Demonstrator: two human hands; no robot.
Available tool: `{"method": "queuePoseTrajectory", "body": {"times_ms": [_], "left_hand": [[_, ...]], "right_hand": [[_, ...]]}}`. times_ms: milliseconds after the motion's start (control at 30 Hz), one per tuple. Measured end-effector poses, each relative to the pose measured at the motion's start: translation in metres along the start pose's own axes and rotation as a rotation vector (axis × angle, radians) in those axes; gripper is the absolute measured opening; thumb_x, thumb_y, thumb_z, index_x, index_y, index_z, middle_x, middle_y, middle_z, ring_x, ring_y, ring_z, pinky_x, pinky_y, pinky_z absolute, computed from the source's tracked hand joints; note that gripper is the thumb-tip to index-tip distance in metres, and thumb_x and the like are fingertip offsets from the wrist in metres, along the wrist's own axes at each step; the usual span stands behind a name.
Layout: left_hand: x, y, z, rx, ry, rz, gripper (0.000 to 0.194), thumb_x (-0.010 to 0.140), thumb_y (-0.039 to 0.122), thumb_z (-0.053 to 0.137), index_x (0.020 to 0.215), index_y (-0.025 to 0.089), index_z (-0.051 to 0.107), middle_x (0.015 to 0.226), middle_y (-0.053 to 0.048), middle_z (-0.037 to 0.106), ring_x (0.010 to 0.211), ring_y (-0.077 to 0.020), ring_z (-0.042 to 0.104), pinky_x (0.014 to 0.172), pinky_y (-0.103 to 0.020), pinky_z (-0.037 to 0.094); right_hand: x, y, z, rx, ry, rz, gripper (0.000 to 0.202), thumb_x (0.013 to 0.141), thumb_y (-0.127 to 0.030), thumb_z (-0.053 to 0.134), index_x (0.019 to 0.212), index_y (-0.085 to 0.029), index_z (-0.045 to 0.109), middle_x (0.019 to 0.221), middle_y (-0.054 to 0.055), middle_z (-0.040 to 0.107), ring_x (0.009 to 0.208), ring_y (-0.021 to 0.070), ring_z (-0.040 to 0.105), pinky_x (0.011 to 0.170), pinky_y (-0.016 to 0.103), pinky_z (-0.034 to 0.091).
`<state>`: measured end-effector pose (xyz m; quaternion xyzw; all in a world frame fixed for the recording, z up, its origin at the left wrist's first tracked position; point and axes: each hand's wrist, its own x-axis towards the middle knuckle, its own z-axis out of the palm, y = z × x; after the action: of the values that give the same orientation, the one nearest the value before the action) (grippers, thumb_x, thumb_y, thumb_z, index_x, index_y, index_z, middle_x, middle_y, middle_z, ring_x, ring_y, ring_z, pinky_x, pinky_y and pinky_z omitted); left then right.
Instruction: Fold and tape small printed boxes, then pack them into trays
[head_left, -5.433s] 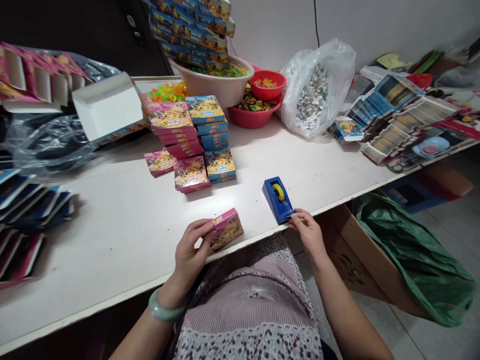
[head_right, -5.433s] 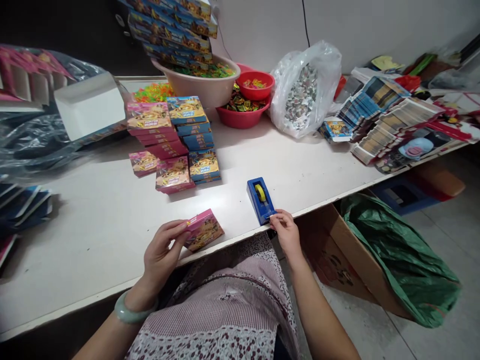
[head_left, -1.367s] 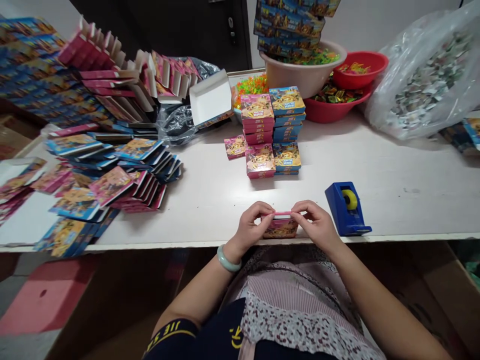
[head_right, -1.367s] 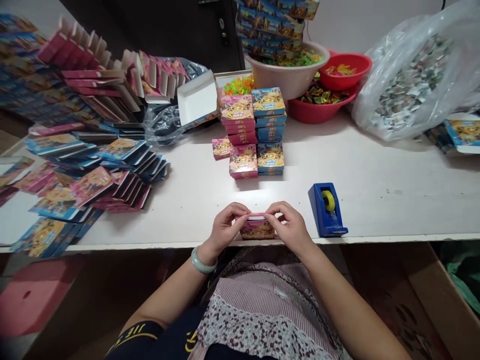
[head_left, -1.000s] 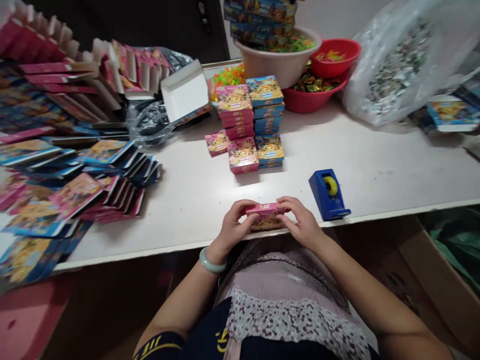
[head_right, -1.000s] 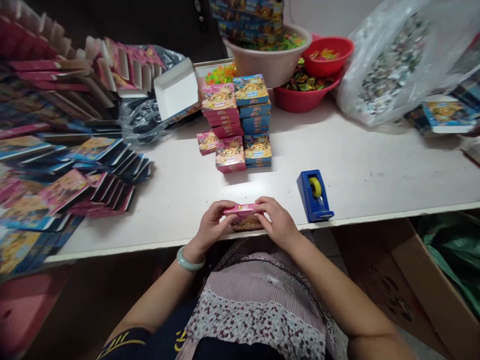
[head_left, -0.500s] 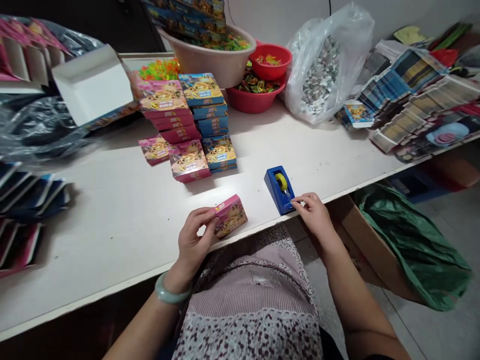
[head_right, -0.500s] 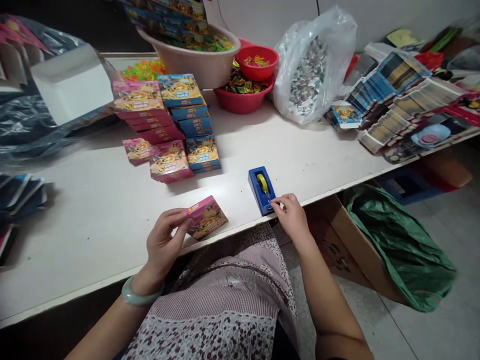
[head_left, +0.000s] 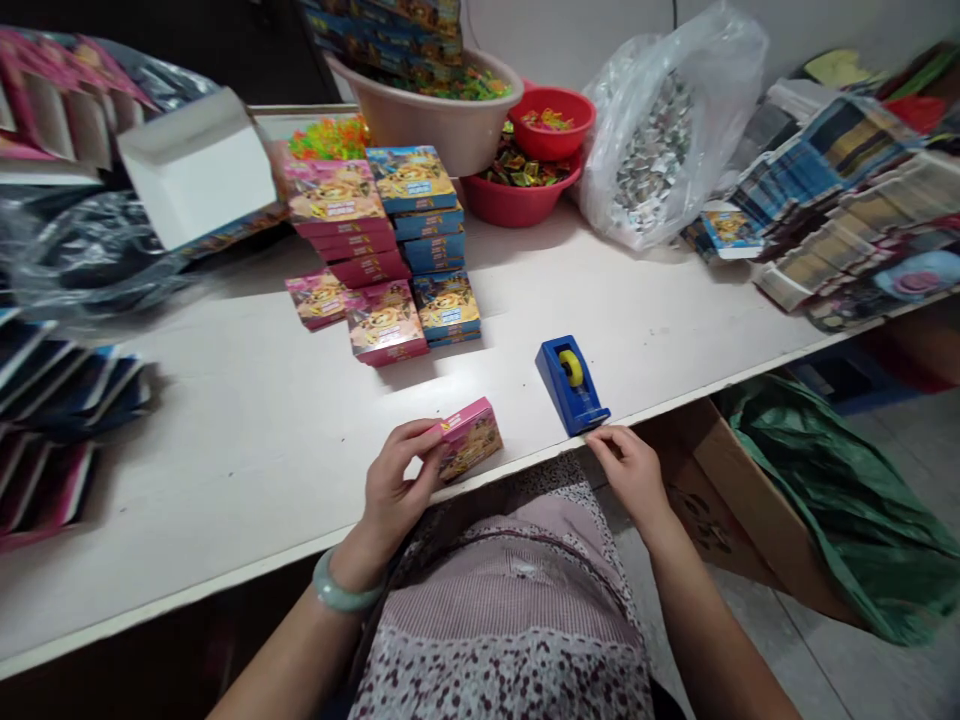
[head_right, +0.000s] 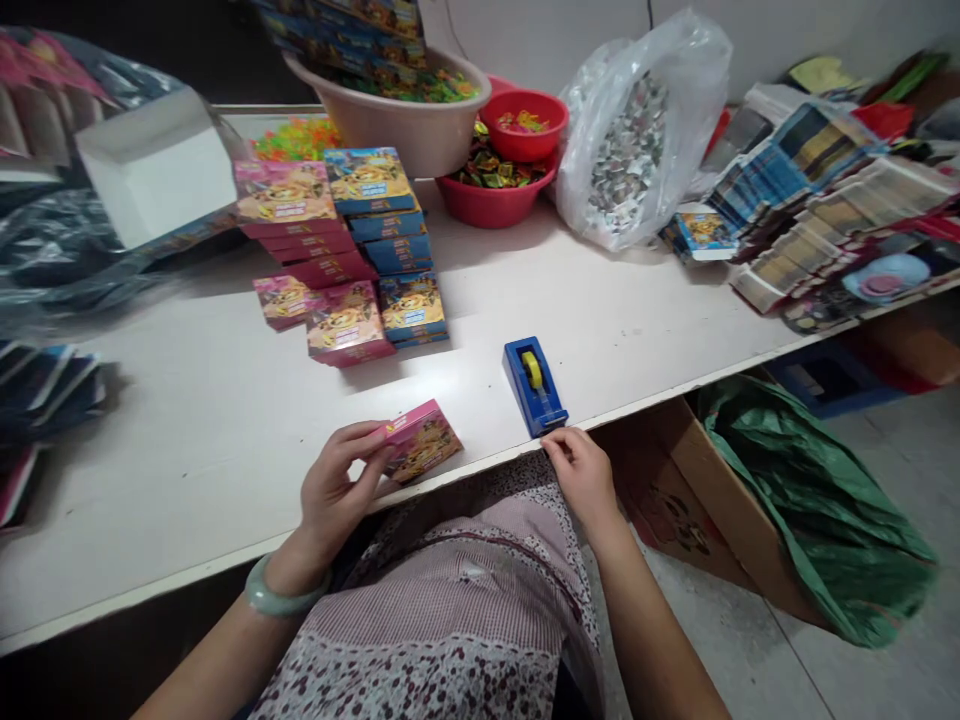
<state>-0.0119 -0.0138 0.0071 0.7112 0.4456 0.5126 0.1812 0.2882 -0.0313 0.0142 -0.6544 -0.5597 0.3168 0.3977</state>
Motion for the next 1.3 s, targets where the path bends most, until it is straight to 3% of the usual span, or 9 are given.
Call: {"method": "queuePoseTrajectory", "body": {"times_ms": [200, 400, 600, 700, 800, 900, 1000, 1167, 1300], "left_hand": [[0.007, 0.011, -0.003, 0.098, -0.099, 0.102, 0.04, 0.088, 0.011, 0.058, 0.126, 0.022, 0.052, 0.097, -0.006, 0.062, 0.084, -0.014, 0.061, 0.063, -0.023, 0.053], [0.015, 0.014, -0.011, 0.297, -0.313, 0.22, 0.047, 0.092, 0.014, 0.048, 0.138, 0.025, 0.046, 0.099, -0.007, 0.059, 0.078, -0.0144, 0.059, 0.062, -0.025, 0.052], [0.024, 0.0, -0.02, 0.017, -0.115, -0.107, 0.016, 0.089, 0.018, 0.057, 0.104, 0.02, 0.064, 0.093, -0.006, 0.067, 0.082, -0.0152, 0.064, 0.071, -0.027, 0.053], [0.05, -0.025, -0.044, -0.073, 0.141, -0.381, 0.013, 0.085, 0.026, 0.064, 0.096, 0.019, 0.065, 0.09, -0.004, 0.068, 0.081, -0.0156, 0.064, 0.071, -0.027, 0.053], [0.092, -0.065, -0.067, -0.16, 0.387, -0.51, 0.02, 0.076, 0.03, 0.072, 0.089, 0.017, 0.063, 0.086, -0.002, 0.066, 0.078, -0.0145, 0.062, 0.069, -0.025, 0.051], [0.131, -0.101, -0.072, -0.304, 0.401, -0.636, 0.025, 0.068, 0.028, 0.077, 0.081, 0.015, 0.059, 0.074, 0.0, 0.062, 0.067, -0.0115, 0.058, 0.063, -0.023, 0.049], [0.147, -0.118, -0.067, -0.373, 0.428, -0.728, 0.03, 0.071, 0.026, 0.076, 0.09, 0.015, 0.056, 0.086, -0.003, 0.062, 0.068, -0.0107, 0.058, 0.058, -0.021, 0.048], [0.11, -0.115, -0.091, -0.249, 0.487, -0.683, 0.028, 0.083, 0.029, 0.066, 0.104, 0.016, 0.053, 0.116, -0.011, 0.058, 0.09, -0.0155, 0.062, 0.062, -0.022, 0.051], [0.063, -0.101, -0.166, 0.215, 0.509, -0.486, 0.025, 0.084, 0.028, 0.064, 0.105, 0.018, 0.056, 0.116, -0.011, 0.059, 0.101, -0.0202, 0.06, 0.078, -0.032, 0.053]], "right_hand": [[-0.006, -0.08, 0.062, 0.564, -0.406, 0.139, 0.024, 0.074, -0.043, 0.073, 0.086, -0.021, 0.076, 0.073, 0.003, 0.072, 0.058, 0.015, 0.062, 0.058, 0.029, 0.054], [0.014, -0.088, 0.099, 0.453, -0.417, 0.12, 0.059, 0.077, -0.047, 0.067, 0.127, -0.018, 0.058, 0.069, -0.002, 0.069, 0.052, 0.0133, 0.057, 0.055, 0.028, 0.049], [0.041, -0.076, 0.106, -0.253, -0.458, -0.088, 0.067, 0.08, -0.041, 0.067, 0.139, -0.016, 0.049, 0.054, -0.003, 0.061, 0.056, 0.0225, 0.061, 0.054, 0.03, 0.043], [0.055, -0.077, 0.112, -0.204, -0.425, -0.305, 0.063, 0.086, -0.042, 0.062, 0.142, -0.02, 0.045, 0.077, 0.004, 0.069, 0.065, 0.0227, 0.064, 0.058, 0.033, 0.05], [0.07, -0.088, 0.13, -0.086, -0.381, -0.681, 0.046, 0.093, -0.037, 0.053, 0.139, -0.029, 0.049, 0.122, 0.01, 0.063, 0.107, 0.0266, 0.062, 0.089, 0.044, 0.054], [0.089, -0.101, 0.164, -0.134, -0.38, -0.927, 0.04, 0.094, -0.029, 0.052, 0.134, -0.029, 0.056, 0.141, 0.01, 0.051, 0.134, 0.0314, 0.041, 0.108, 0.056, 0.04], [0.106, -0.105, 0.199, -0.244, -0.372, -0.973, 0.039, 0.094, -0.024, 0.048, 0.131, -0.02, 0.059, 0.138, 0.016, 0.053, 0.136, 0.0361, 0.038, 0.105, 0.059, 0.042], [0.117, -0.097, 0.219, -0.327, -0.31, -0.976, 0.038, 0.096, -0.022, 0.041, 0.128, -0.016, 0.061, 0.13, 0.019, 0.058, 0.126, 0.0354, 0.046, 0.099, 0.056, 0.046], [0.118, -0.094, 0.213, -0.325, -0.316, -1.042, 0.039, 0.096, -0.024, 0.043, 0.131, -0.019, 0.059, 0.129, 0.017, 0.061, 0.121, 0.0353, 0.05, 0.1, 0.057, 0.045]]}}
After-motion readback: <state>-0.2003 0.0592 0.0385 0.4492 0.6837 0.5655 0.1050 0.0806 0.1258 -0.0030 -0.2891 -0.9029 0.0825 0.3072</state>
